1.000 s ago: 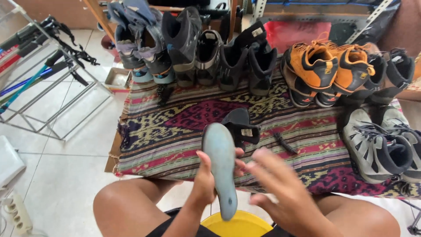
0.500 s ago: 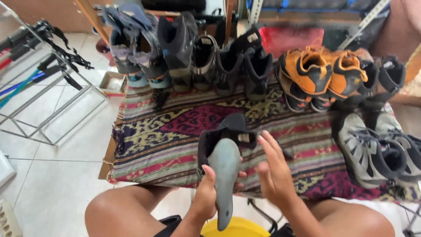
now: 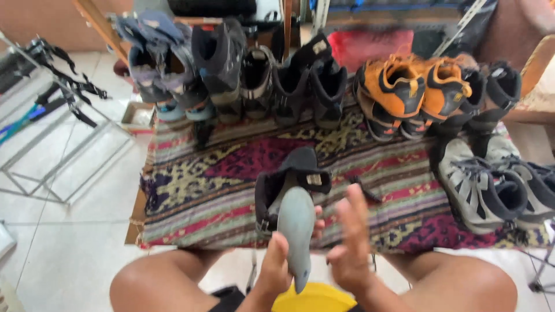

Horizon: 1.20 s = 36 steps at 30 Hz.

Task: The person unties the laces of a black shoe and removes the insole. They then insert a new insole into the shoe and press it down to fit. Finally, they tie the laces back together.

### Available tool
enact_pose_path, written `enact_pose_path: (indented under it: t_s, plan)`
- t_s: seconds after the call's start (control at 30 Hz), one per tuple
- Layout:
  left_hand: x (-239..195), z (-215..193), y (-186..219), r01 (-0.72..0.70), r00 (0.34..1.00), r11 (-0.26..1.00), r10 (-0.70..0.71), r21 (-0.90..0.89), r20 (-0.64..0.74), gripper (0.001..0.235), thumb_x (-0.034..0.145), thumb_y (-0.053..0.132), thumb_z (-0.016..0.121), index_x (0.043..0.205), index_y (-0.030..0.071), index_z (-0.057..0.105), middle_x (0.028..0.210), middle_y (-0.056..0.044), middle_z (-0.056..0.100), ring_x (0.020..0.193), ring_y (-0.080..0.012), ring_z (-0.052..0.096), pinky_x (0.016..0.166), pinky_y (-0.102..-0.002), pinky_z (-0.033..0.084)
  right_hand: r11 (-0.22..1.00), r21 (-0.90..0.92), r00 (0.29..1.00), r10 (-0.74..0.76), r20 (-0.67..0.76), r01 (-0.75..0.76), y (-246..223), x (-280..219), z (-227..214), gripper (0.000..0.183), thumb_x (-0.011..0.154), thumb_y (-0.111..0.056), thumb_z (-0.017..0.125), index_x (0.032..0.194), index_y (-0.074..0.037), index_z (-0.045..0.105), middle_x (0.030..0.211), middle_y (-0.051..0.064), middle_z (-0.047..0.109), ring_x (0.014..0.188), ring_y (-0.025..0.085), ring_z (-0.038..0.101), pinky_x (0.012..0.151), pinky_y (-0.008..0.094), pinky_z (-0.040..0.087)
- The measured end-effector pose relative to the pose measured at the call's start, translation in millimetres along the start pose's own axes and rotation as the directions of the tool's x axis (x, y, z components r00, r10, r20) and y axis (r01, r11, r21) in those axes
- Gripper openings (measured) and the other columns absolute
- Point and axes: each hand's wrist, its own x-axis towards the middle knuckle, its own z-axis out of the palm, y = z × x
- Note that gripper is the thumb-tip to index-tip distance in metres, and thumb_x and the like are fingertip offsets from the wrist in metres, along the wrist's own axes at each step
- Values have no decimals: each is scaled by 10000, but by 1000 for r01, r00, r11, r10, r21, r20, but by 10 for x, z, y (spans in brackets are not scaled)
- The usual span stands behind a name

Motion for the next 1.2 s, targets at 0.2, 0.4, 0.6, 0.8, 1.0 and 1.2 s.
enact_pose_path:
  t_s: [0.2,0.4,0.6,0.8,1.0,1.2]
  plan:
    - [111,27,154,70,916,807,-285,-587,-283,1011,746,819,405,1301,-20,505,1111,-172,625,1095,-283,595,1061,-418,417,960,-128,938,-208,278,251,155,-689,539,739,1010,-615,245,1540,-101,213,1597,259,145,1506,454,139,1227,623,124]
    - [138,-84,334,38,959,971,-102,-235,-265,999,750,726,402,1312,-93,511,1289,-208,604,1181,-285,572,1025,-391,443,998,27,940,-57,338,51,374,-806,373,815,802,-263,820,1467,-145,364,1443,321,394,1312,460,486,1050,483,451]
    - [305,-458,20,-144,959,67,257,987,122,575,935,377,591,1329,-31,496,1330,-194,551,1252,-342,487,1066,-455,367,929,-332,987,155,-46,-161,937,-217,-59,699,883,-359,635,1417,20,393,1300,247,504,1167,363,541,983,462,468]
    - [529,-955,-623,-32,973,-588,166,809,159,373,649,6,624,1016,64,652,752,-72,646,686,-284,603,701,-388,452,471,-793,611,775,162,-387,2068,-826,-146,700,859,-678,435,1420,-263,374,1502,302,243,1383,494,223,1078,611,205]
    - [489,-622,272,219,945,446,126,868,-303,165,846,151,686,984,80,740,864,14,737,825,-105,638,729,-299,504,893,-359,962,261,-79,-272,1341,-535,-57,364,949,-237,584,1227,-1,595,1300,201,524,1234,346,499,1052,461,399]
    - [140,-898,-344,99,871,985,-17,141,-492,244,731,32,753,961,-40,718,864,-73,693,773,-202,625,721,-338,529,325,533,463,874,146,-781,1012,-426,134,391,971,-251,507,1262,-3,588,1210,111,617,1081,178,575,979,298,445]
